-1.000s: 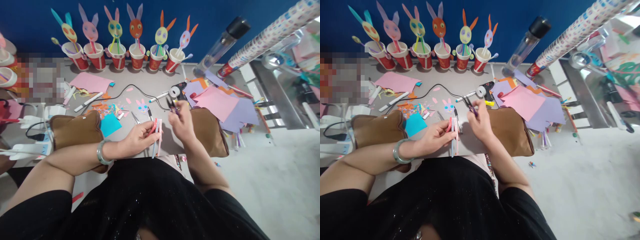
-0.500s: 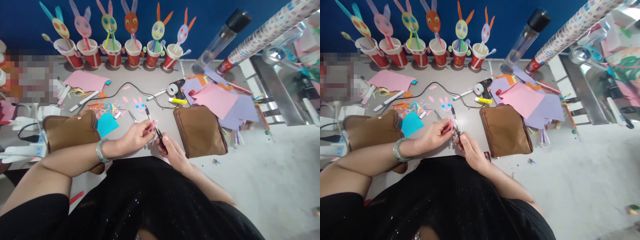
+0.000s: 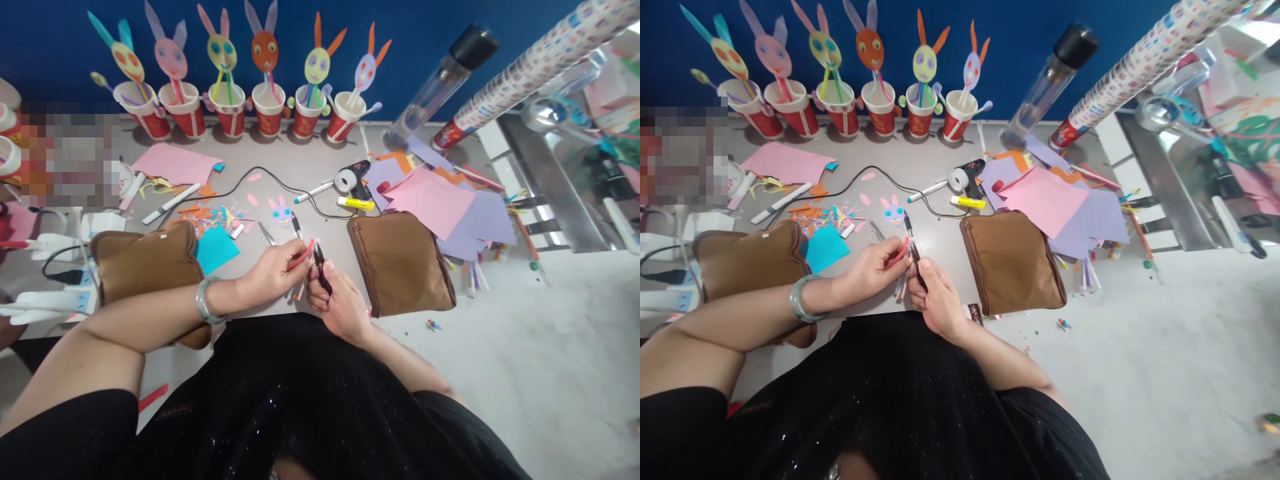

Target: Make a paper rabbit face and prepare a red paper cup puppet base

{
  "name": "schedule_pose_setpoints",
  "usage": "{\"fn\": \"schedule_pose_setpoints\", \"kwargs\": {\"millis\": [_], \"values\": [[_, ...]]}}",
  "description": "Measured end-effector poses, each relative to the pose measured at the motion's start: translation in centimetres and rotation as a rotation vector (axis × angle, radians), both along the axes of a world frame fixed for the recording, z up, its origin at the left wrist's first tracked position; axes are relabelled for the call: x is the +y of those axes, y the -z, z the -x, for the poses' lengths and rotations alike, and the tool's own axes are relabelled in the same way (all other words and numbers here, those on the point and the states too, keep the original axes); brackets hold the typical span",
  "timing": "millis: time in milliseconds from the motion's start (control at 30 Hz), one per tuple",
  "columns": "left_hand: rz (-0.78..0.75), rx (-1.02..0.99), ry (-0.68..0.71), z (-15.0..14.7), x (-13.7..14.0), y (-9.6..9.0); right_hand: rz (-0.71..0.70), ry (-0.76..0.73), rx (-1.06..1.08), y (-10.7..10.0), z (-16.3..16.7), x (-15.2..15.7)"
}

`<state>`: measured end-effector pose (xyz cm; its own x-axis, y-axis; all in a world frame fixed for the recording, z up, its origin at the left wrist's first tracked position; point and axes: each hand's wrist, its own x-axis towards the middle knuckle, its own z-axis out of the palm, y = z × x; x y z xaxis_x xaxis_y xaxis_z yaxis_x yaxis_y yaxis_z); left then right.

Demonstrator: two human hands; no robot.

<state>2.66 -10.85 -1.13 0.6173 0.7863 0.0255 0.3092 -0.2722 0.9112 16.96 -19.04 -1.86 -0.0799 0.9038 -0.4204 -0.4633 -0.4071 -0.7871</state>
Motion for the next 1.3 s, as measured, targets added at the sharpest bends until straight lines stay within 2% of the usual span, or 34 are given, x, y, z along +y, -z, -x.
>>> {"fn": "schedule_pose_setpoints", "kwargs": {"millis": [67, 133, 267, 300, 400, 533, 633, 733, 800, 900, 1000, 1100, 1200, 1300], "values": [[-0.013, -0.013, -0.012, -0.1, -0.1, 0.1, 0.027, 0.010, 0.030, -0.4, 0.1, 0.2], [0.006, -0.009, 0.015, -0.2, -0.5, 0.4, -0.006, 0.090, 0.018, -1.0, -0.3, 0.5], [0.100, 0.039, 0.163, -0.3, -1.3, 1.4, -0.288, 0.476, -0.107, -2.6, -3.1, 1.4], [0.126, 0.030, 0.146, -0.3, -1.3, 1.5, -0.343, 0.515, -0.145, -2.7, -3.9, 1.7], [0.230, -0.090, 0.035, -0.4, 0.0, 1.0, -0.388, 0.346, -0.284, -2.1, -5.3, 2.9], [0.382, -0.253, -0.017, -1.1, 3.1, -0.5, -0.453, 0.053, -0.575, -0.7, -5.3, 6.0], [0.468, -0.345, -0.060, -2.0, 5.5, -0.8, -0.461, -0.049, -0.677, -0.5, -4.8, 9.6], [0.534, -0.408, -0.097, -2.3, 8.0, -0.2, -0.523, -0.056, -0.712, -0.6, -4.5, 13.4], [0.499, -0.379, -0.133, -1.8, 9.5, 0.5, -0.527, -0.047, -0.711, -0.6, -4.3, 15.7], [0.340, -0.259, -0.190, -0.7, 11.2, 1.2, -0.506, -0.056, -0.689, -0.2, -3.8, 18.3], [0.170, -0.139, -0.237, 0.2, 12.1, 1.0, -0.533, -0.088, -0.692, 0.3, -3.2, 19.9], [0.071, -0.061, -0.235, 0.5, 12.2, 0.2, -0.576, -0.106, -0.726, 0.8, -2.8, 20.4], [0.081, -0.046, -0.226, 0.4, 11.9, -0.3, -0.590, -0.119, -0.729, 1.0, -2.8, 20.2], [0.231, -0.138, -0.223, 0.2, 11.6, -0.3, -0.581, -0.126, -0.733, 0.8, -3.1, 19.9]]}}
